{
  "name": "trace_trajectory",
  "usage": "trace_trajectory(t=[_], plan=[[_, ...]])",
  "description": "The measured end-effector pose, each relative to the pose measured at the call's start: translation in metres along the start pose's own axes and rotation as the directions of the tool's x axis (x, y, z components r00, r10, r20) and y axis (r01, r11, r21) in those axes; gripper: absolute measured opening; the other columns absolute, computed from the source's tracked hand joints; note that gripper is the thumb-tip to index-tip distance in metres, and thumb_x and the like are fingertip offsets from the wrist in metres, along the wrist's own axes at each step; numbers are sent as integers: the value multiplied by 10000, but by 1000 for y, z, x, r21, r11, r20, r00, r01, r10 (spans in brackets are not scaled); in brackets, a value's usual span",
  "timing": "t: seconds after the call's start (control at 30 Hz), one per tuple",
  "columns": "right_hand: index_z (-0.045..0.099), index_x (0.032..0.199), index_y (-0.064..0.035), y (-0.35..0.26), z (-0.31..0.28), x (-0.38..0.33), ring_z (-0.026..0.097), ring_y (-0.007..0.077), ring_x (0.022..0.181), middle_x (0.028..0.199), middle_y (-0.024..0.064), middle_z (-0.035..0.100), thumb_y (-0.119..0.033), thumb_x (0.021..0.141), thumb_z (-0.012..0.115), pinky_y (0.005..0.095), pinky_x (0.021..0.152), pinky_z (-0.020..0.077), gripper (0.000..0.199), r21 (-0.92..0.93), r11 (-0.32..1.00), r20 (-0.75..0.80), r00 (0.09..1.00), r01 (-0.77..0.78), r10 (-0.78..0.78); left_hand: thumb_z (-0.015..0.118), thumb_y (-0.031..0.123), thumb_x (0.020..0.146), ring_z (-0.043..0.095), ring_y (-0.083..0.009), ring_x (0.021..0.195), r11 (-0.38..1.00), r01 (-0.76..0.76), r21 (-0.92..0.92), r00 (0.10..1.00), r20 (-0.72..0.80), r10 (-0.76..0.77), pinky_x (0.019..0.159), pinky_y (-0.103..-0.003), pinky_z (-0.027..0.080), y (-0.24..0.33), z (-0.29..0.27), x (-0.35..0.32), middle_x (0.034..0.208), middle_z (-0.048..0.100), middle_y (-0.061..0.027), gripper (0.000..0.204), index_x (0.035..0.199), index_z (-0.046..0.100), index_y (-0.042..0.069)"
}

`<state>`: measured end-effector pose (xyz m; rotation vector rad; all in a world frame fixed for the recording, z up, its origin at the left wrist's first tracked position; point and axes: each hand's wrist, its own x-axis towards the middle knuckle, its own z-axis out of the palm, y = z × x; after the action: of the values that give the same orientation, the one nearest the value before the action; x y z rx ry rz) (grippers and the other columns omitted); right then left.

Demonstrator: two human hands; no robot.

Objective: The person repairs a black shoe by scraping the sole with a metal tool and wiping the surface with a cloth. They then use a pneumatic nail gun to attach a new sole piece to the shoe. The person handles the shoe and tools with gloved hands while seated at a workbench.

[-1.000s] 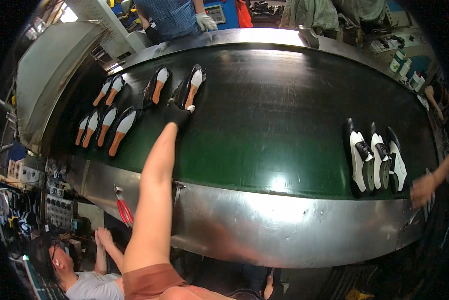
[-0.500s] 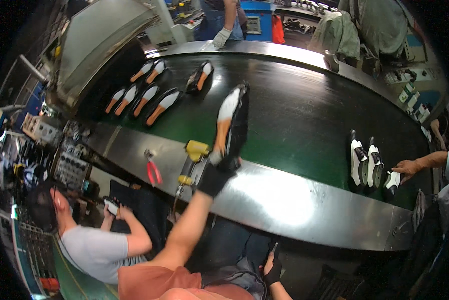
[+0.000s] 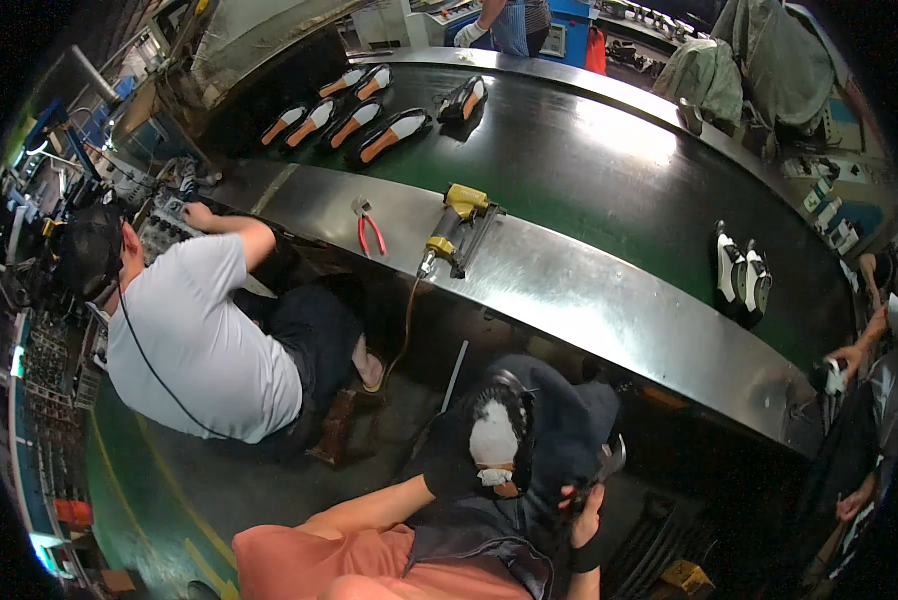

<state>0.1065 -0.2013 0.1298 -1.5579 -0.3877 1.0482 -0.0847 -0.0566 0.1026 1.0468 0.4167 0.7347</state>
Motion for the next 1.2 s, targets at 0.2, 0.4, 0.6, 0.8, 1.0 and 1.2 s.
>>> trace_trajectory(t=[0.2,0.4,0.6,0.8,1.0,1.2], plan=[[627,1072,-51,-40,33,-13,502,90,758,861,-3,596,-536,974,407,236,711,416,542,-466,862,144,978,201,-150,809,248,726,424,-200,1260,989,122,79,993,-9,-122,1065,-358,337,10,9,-11,1315,482,-119,805,1359,371,15],[637,1074,-27,-4,28,19,536,105,880,959,6,611,-420,957,539,250,788,438,422,-240,966,253,967,100,-37,768,191,775,569,-208,1063,724,-297,623,941,321,109,938,-354,454,86,16,37,1146,596,-105,621,1294,464,33],[610,1025,10,-30,54,42,556,213,810,884,96,595,-291,750,781,340,752,456,441,-381,806,332,881,453,-338,729,82,794,576,-136,996,827,-94,554,983,183,-11,876,-321,487,90,0,61,1068,621,-93,439,1186,537,33],[631,965,-7,-51,43,29,576,225,751,820,111,595,-304,766,775,327,694,463,385,-444,791,136,904,421,-405,624,-52,829,594,-188,1014,889,-257,379,896,-250,366,903,-329,493,103,28,57,1166,591,-112,437,1225,481,66],[631,883,-25,10,38,26,560,143,703,760,36,598,-306,790,762,292,676,460,323,-305,946,16,994,106,-106,654,112,872,533,-211,1112,871,211,444,916,-400,-18,972,-333,425,11,-12,-45,1233,519,-126,517,1299,397,-28],[646,903,-21,47,32,13,575,142,751,804,45,623,-261,870,675,294,704,467,244,-324,946,29,999,-14,25,729,140,831,516,-225,1194,851,311,424,923,-349,-163,1019,-351,405,3,-14,-68,1355,478,-144,673,1377,368,-15]])
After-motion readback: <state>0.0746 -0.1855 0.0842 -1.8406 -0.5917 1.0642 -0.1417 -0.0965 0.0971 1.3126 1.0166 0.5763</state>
